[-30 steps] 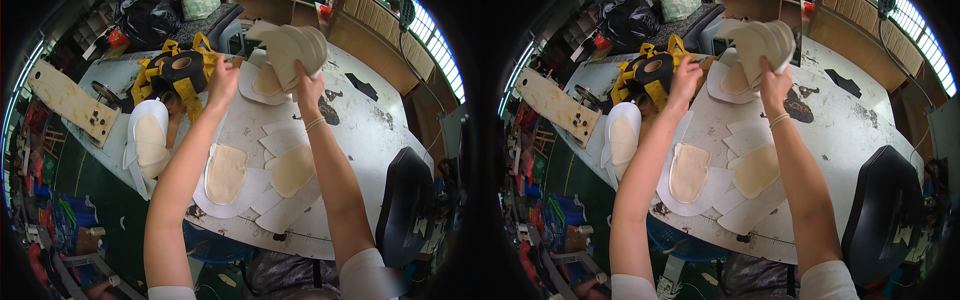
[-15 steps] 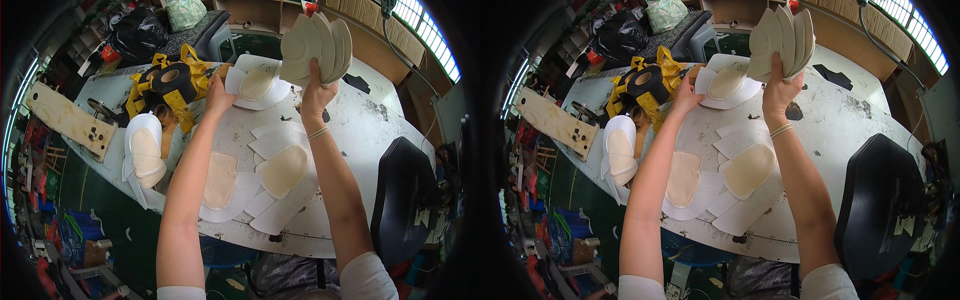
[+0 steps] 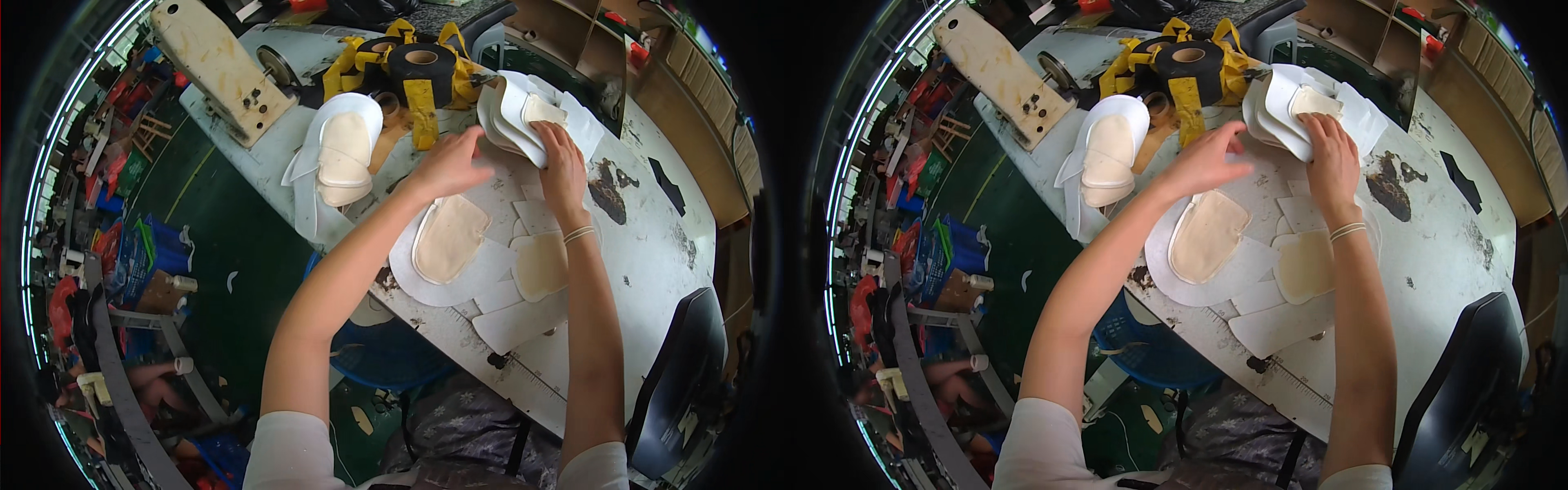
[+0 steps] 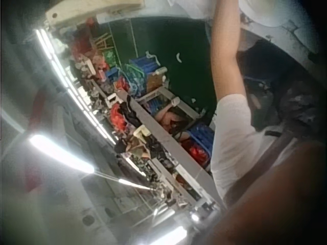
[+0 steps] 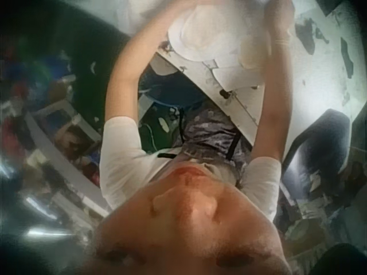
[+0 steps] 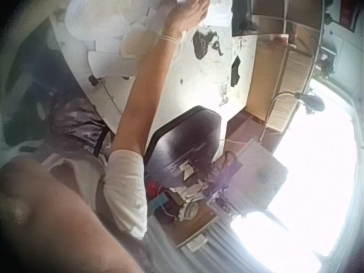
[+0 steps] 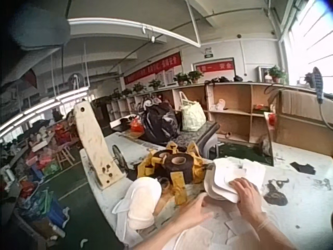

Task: The person stitches shoe padding components together using a sewing machine, sorts and stacks padding pieces from a basket by hand, and sews additional padding layers with the machine.

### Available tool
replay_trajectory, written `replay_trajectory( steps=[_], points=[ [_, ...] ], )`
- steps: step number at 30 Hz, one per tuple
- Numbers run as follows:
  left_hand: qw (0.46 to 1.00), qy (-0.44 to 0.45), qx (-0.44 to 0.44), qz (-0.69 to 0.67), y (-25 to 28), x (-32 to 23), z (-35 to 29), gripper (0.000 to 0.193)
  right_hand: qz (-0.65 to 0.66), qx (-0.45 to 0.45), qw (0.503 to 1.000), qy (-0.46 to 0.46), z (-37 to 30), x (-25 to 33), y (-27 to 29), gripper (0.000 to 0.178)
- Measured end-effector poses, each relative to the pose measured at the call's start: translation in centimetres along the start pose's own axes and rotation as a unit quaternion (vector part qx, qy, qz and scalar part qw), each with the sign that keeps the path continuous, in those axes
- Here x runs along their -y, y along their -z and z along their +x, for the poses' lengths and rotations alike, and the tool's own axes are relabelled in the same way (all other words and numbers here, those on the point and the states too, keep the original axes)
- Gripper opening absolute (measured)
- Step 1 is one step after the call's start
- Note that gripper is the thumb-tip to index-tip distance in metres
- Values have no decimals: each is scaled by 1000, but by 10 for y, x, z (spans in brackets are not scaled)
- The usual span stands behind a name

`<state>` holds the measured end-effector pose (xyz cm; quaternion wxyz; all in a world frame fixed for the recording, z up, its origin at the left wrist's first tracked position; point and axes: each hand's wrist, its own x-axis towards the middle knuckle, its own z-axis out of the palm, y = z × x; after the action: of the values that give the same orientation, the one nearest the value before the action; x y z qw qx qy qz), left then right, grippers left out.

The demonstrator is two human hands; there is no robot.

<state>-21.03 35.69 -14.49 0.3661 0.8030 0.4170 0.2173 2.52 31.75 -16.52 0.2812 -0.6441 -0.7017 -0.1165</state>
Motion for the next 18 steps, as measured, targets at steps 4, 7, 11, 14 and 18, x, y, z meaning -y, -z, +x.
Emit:
replay_trajectory(
  steps=[4,7,11,14,18],
  points=[
    [952,-161,-29,258,4,20,-64,73,-37,-15,999,5,-9,19,-1,69],
    [969,-133,36,205,4,17,-59,63,50,-19,999,5,-40,35,29,76],
    [972,-82,147,163,23,15,-48,43,137,71,988,-6,-114,67,71,68],
    [972,-103,172,120,28,0,-49,34,94,121,988,-21,-156,48,103,62],
    [983,-58,175,1,20,-6,-63,36,209,190,957,-69,-174,24,125,59]
  ],
)
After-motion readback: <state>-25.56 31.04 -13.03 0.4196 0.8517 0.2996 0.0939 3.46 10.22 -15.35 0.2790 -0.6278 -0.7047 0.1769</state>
